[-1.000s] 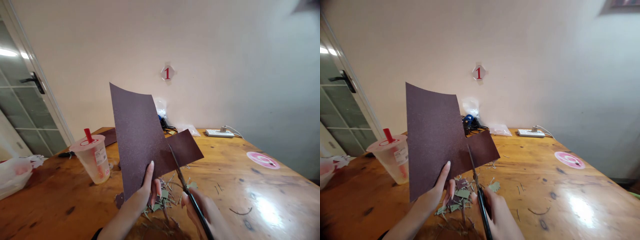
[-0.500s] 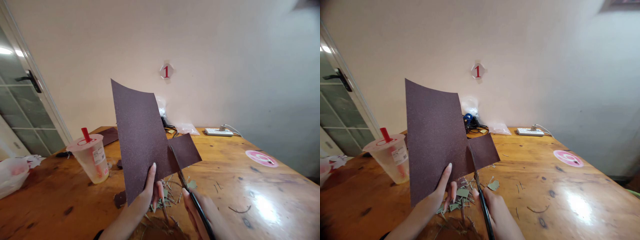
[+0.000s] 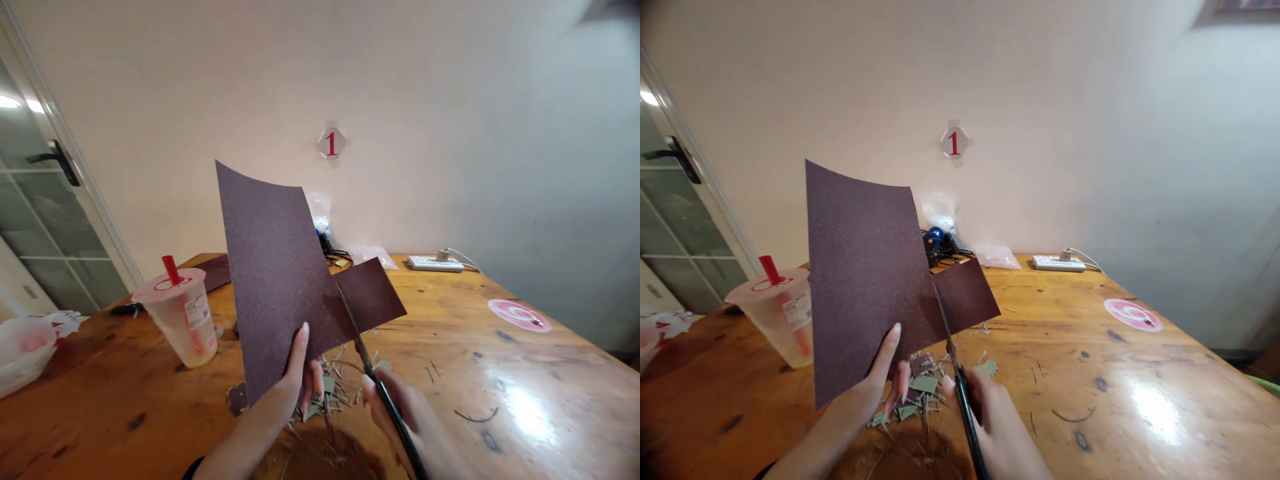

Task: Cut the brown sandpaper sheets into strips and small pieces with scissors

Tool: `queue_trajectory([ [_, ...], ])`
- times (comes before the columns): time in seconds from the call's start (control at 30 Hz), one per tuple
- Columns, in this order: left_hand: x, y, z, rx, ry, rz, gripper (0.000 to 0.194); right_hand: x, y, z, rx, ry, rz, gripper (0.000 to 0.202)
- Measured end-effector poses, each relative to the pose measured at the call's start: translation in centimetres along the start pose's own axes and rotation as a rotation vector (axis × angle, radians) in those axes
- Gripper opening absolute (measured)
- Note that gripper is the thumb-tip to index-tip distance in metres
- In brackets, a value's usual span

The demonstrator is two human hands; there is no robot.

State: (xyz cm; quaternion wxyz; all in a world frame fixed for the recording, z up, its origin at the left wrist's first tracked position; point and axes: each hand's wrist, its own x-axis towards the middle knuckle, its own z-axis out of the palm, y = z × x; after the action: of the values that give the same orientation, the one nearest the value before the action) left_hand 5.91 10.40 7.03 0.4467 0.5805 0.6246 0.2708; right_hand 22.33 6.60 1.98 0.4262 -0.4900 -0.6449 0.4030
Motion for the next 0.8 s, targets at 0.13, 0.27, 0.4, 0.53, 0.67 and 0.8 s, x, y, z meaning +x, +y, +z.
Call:
queue_trajectory([
  [0.13, 0.1, -1.1, 0.6, -0.101, 0.015, 0.048, 0.068, 0.1, 1.0, -0.1, 0.006, -0.033, 0.021, 0.054],
  [0.27, 1.0, -2.2, 1.0, -0.159, -0.025, 0.05, 0.07, 0.3, 1.9, 0.0, 0.008, -0.049, 0.123, 0.056],
  [0.4, 1.9, -2.8, 1.2, -0.112, 0.022, 0.027, 0.078, 0.4, 2.2, 0.0, 0.004, -0.029, 0.142, 0.061],
  [0.53, 2.0, -2.9, 1.4, -0.089, 0.037, 0.019, 0.08, 0.3, 1.5, -0.3, 0.044, -0.089, 0.095, 0.066],
  [0.67, 1.7, -2.5, 1.5, -0.07, 0.034, -0.009, 0.079, 0.3, 0.7, -0.4, 0.046, -0.098, 0.118, 0.065],
  [0.8, 0.8, -1.3, 1.2, -0.072, 0.007, 0.024, 0.074, 0.3, 0.4, -0.2, 0.08, -0.056, 0.131, 0.064],
])
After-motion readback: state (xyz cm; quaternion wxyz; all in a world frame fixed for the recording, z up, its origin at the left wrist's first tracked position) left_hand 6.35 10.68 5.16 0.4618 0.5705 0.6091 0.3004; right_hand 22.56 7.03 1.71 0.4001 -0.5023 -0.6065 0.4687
